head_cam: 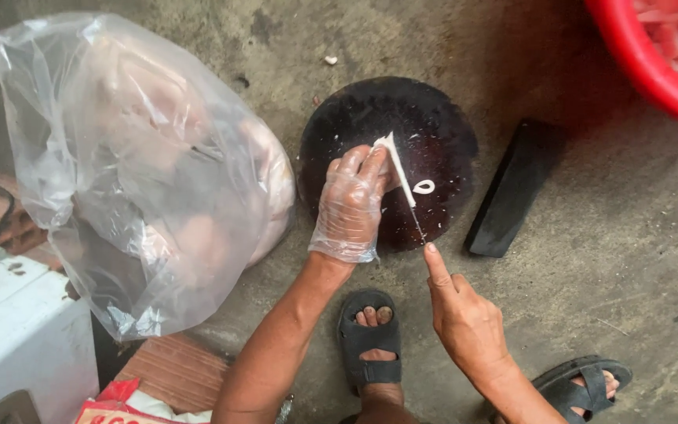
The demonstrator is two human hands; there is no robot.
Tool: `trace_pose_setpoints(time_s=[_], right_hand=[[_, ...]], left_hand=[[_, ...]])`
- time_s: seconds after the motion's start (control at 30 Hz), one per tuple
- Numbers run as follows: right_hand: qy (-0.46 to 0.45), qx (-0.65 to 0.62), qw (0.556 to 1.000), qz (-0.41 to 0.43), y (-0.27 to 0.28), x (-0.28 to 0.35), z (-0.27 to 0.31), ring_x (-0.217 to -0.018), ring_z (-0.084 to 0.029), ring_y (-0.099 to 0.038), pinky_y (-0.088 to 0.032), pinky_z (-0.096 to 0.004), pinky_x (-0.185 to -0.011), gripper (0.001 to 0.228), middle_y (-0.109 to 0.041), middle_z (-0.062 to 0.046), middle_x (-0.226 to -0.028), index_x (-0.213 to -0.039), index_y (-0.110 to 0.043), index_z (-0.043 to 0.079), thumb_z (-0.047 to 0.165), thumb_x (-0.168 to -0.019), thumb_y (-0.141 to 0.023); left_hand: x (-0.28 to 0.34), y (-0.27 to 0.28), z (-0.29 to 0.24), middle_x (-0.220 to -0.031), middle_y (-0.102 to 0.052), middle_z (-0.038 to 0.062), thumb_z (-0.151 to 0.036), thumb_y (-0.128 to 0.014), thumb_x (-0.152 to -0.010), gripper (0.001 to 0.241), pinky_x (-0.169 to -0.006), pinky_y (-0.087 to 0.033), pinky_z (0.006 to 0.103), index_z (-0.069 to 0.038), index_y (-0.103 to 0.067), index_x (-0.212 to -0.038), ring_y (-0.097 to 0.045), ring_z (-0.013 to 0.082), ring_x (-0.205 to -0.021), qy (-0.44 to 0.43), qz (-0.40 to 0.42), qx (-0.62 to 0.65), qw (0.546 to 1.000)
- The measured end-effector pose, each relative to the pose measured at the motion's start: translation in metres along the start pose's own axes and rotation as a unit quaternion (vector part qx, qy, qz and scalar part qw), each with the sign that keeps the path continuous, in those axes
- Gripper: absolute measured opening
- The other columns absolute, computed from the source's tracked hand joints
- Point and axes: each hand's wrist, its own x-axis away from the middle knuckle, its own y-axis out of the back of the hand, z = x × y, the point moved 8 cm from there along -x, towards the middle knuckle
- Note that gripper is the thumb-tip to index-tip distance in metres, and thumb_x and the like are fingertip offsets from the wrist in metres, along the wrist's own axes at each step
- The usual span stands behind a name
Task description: Slicing meat into thin strips using a knife on a wooden cutting board.
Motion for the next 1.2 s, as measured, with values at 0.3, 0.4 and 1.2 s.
trace_pose_setpoints(time_s=[0.3,0.4,1.2], right_hand=[[0.058,-0.032,0.989,-0.129,0.032,-0.083,0.037,-0.051,-0.033,-0.063,-0.056,-0.048,-0.048,0.06,-0.056,-0.004,-0.067,-0.161,-0.046,0.028,0.02,-0.103,-0.058],[0.044,-0.07,0.989,-0.127,0.028,-0.074,0.031,-0.051,-0.039,-0.064,-0.055,-0.055,-0.049,0.06,-0.061,-0.009,-0.066,-0.161,-0.045,0.028,0.02,-0.103,-0.057],[-0.055,-0.081,0.995,-0.004,0.001,0.01,0.017,-0.053,-0.043,-0.057,-0.048,-0.059,-0.045,0.067,-0.057,-0.004,-0.086,-0.163,-0.031,0.031,0.025,-0.101,-0.057]], left_hand=[[0.001,-0.017,0.018,-0.112,-0.062,0.006,-0.016,-0.073,-0.09,0.039,-0.089,-0.057,0.0388,-0.011,-0.066,-0.128,-0.064,0.028,-0.097,0.021,0.01,-0.003,1.0],[0.005,-0.02,0.024,-0.114,-0.062,0.005,-0.018,-0.073,-0.09,0.039,-0.089,-0.059,0.0406,-0.013,-0.066,-0.129,-0.065,0.0296,-0.098,0.035,-0.001,0.022,0.999],[0.012,-0.004,0.019,-0.111,-0.064,0.013,0.002,-0.069,-0.087,0.035,-0.086,-0.054,0.042,-0.006,-0.069,-0.121,-0.064,0.0327,-0.099,0.047,-0.021,0.126,0.991]])
